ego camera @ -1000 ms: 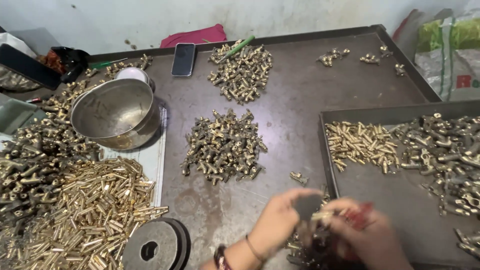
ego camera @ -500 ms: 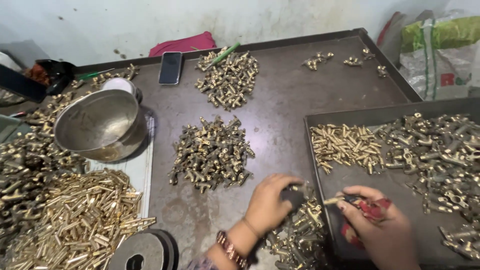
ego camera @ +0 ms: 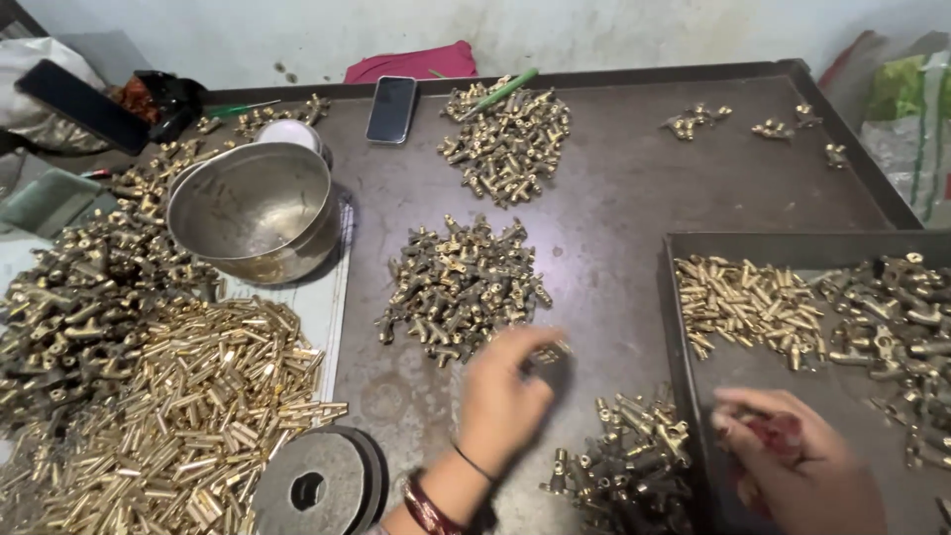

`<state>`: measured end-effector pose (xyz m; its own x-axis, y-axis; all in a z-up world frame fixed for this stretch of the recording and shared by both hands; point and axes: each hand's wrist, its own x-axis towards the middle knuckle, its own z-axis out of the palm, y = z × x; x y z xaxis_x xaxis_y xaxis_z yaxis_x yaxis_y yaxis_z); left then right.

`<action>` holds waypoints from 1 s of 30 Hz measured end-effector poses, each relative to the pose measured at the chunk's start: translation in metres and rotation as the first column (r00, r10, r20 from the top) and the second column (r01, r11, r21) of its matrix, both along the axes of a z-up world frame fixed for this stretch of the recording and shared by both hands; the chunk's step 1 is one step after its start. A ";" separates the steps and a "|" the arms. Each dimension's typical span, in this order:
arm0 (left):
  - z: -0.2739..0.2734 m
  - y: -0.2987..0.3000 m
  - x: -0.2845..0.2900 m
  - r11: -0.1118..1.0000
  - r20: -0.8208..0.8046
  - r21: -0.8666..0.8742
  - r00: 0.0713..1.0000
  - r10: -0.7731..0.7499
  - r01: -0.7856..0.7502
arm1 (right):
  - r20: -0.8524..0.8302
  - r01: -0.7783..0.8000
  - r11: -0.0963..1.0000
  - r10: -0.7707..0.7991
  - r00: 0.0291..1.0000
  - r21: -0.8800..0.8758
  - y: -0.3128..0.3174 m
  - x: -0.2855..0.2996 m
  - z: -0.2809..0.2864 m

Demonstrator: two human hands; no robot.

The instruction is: The recorder is inspecting, cleaning, and sorting small brass metal fittings at a workbench, using a small cloth and pliers.

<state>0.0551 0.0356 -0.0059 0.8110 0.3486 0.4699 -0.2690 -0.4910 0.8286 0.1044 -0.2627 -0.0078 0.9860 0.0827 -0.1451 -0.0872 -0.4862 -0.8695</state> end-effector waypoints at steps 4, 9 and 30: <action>0.003 0.078 0.027 0.944 -0.075 0.199 0.956 0.283 -0.264 | -0.095 -0.066 0.918 0.031 0.995 -0.391 0.017 -0.005 -0.006; -0.026 0.134 0.061 0.793 -0.186 0.562 0.898 0.399 -0.236 | -0.025 -0.043 0.966 0.038 0.999 -0.253 0.004 0.003 -0.037; 0.002 -0.076 -0.028 0.799 -0.274 -0.069 0.759 -0.591 0.597 | 0.084 -0.130 0.537 0.356 0.930 -0.833 0.018 0.132 -0.033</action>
